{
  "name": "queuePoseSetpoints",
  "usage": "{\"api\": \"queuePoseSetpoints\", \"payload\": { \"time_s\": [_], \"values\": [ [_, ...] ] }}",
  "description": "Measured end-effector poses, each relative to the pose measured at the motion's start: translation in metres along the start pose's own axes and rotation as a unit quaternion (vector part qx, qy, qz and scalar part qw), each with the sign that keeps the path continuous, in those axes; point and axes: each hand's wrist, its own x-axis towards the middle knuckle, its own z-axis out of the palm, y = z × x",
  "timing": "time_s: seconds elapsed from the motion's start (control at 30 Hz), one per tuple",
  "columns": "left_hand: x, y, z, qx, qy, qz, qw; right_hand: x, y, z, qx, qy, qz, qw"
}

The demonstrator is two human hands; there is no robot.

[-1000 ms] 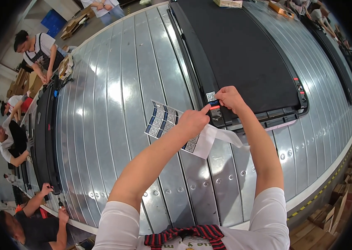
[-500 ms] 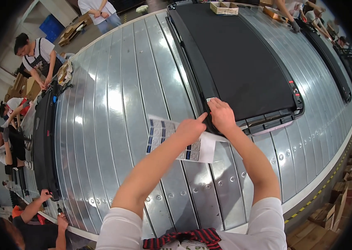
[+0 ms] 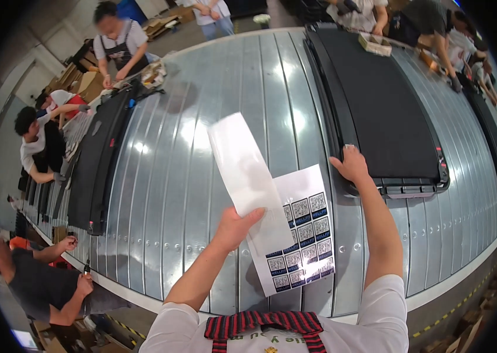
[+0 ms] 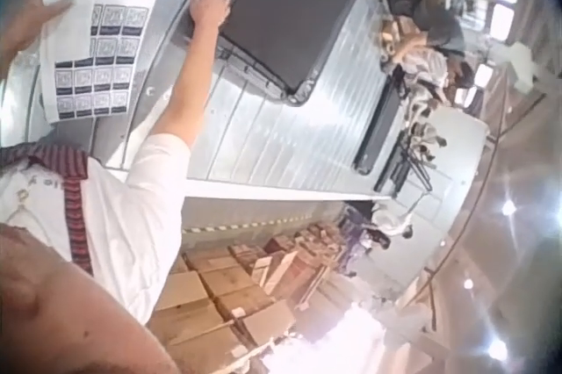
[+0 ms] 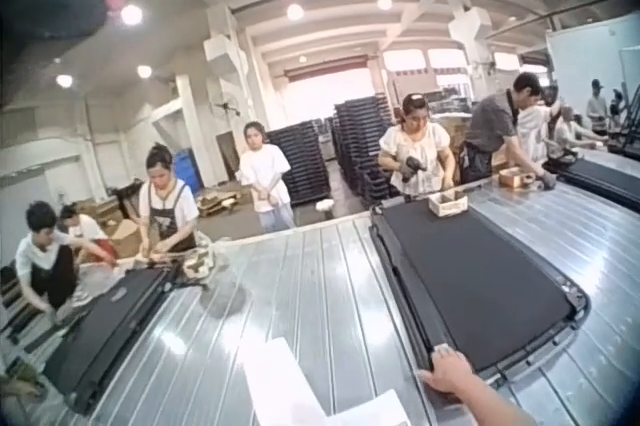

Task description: Apply adhesive labels and QR codes to treadmill frames on a factory assembly line.

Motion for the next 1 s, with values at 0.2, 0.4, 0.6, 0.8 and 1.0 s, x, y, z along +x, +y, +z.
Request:
{"api": "queuePoseSetpoints", "payload": {
  "time_s": [0.2,0.4,0.6,0.8,1.0],
  "values": [
    [-0.044,0.017,-0.049,-0.027,0.067,0.03,0.997,-0.141,-0.107,-0.049,0.525,0.118,0.007,0.843],
    [-0.067,0.017,-0.027,0.033,-0.038,0.081,0.995,-0.242,-0.143,-0.045,0.513,0.136,0.084,0.844],
    [-0.076,0.029,-0.019,0.092,-0.226,0.118,0.963,-0.284,-0.151,-0.088,0.641,0.004,0.049,0.766],
    [-0.095,0.015,-0.008,0.071,-0.293,0.11,0.947,-0.386,-0.183,-0.073,0.576,0.01,0.146,0.804],
    [-0.132,-0.003,-0.001,-0.007,-0.338,0.097,0.936,-0.456,-0.2,-0.07,0.545,0.127,0.208,0.802]
  ]
}}
